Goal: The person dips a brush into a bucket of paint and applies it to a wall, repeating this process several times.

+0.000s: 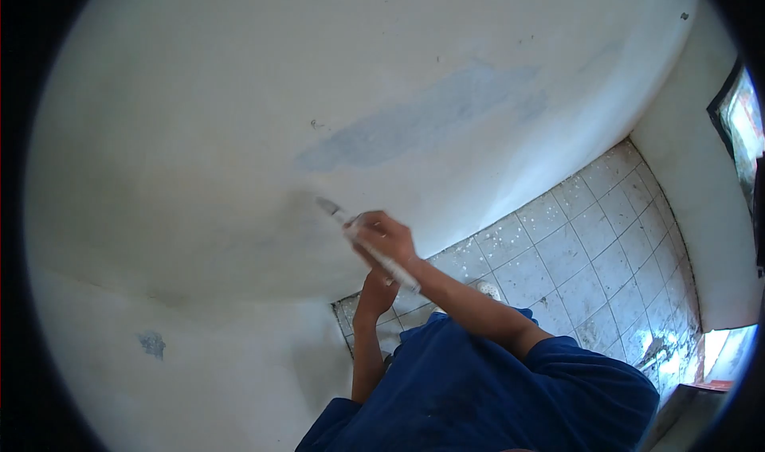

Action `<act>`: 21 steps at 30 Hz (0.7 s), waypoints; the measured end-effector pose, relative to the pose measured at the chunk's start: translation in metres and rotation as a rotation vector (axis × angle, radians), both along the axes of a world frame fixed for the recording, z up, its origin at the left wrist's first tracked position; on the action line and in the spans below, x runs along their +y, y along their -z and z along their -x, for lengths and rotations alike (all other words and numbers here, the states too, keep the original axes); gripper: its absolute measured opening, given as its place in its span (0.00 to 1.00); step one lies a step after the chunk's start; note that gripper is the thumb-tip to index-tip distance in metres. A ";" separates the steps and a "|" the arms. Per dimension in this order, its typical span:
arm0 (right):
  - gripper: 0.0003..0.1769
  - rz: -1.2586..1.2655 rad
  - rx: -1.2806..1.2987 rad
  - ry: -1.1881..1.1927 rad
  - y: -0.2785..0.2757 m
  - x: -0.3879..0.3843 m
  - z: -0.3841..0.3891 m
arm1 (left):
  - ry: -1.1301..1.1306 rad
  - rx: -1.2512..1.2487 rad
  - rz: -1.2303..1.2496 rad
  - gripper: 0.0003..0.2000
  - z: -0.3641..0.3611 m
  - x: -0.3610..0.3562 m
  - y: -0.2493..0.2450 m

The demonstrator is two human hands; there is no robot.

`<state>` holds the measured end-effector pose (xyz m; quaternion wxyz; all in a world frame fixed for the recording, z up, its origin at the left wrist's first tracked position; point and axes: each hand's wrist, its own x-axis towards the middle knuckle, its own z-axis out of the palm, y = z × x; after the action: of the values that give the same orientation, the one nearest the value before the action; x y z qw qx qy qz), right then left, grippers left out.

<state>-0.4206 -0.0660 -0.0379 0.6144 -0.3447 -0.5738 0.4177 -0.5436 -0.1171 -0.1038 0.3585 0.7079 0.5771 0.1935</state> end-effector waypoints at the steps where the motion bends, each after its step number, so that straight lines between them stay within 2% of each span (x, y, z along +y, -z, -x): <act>1: 0.22 -0.040 -0.093 0.126 -0.005 0.000 -0.001 | 0.027 -0.016 0.022 0.23 0.000 0.002 0.000; 2: 0.17 -0.081 -0.187 0.244 -0.012 0.003 -0.003 | 0.046 -0.033 0.044 0.23 -0.006 0.005 -0.018; 3: 0.13 0.203 -0.330 0.462 -0.021 0.023 -0.027 | -0.059 -0.052 -0.034 0.23 -0.017 -0.002 -0.036; 4: 0.10 0.518 -0.463 0.604 -0.031 0.042 -0.051 | -0.079 -0.065 -0.070 0.23 -0.013 -0.006 -0.031; 5: 0.10 -0.172 -0.393 0.849 0.014 0.059 -0.093 | -0.101 -0.079 -0.109 0.23 -0.006 -0.009 -0.021; 6: 0.06 -0.290 0.015 0.868 0.011 0.068 -0.125 | -0.124 -0.093 -0.151 0.23 0.000 -0.014 -0.015; 7: 0.05 -0.315 0.211 0.944 0.075 0.102 -0.172 | -0.165 -0.095 -0.131 0.22 0.003 -0.021 -0.015; 9: 0.07 -0.404 0.264 1.029 -0.016 0.070 -0.146 | -0.214 -0.110 -0.091 0.22 0.010 -0.032 -0.004; 11: 0.05 -0.464 -0.098 1.094 -0.016 0.074 -0.127 | -0.217 -0.108 -0.070 0.23 0.009 -0.033 0.001; 12: 0.04 -0.379 -0.066 0.941 -0.025 0.068 -0.081 | -0.195 -0.099 -0.067 0.23 0.006 -0.032 0.001; 14: 0.16 0.286 -0.555 0.435 -0.066 0.022 -0.001 | -0.131 -0.136 -0.096 0.23 0.004 -0.029 0.011; 15: 0.19 0.181 -0.402 0.326 -0.060 0.018 0.015 | -0.090 -0.184 -0.132 0.23 0.006 -0.025 0.027; 17: 0.24 0.007 -0.087 0.051 -0.053 0.010 0.046 | -0.059 -0.234 -0.177 0.23 0.008 -0.021 0.023; 18: 0.25 0.180 -0.132 0.099 -0.050 0.019 0.038 | -0.102 -0.189 -0.140 0.23 0.011 -0.020 0.019; 20: 0.20 0.355 -0.470 0.557 -0.071 0.047 -0.022 | -0.195 -0.122 -0.068 0.23 0.004 -0.021 -0.015; 21: 0.18 -0.330 -0.708 0.955 -0.031 0.070 -0.072 | -0.197 -0.104 -0.095 0.23 0.007 -0.024 -0.016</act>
<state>-0.3482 0.0041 -0.0067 0.5511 -0.5817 -0.5823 -0.1374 -0.5510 -0.1410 -0.0875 0.3330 0.6529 0.6148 0.2913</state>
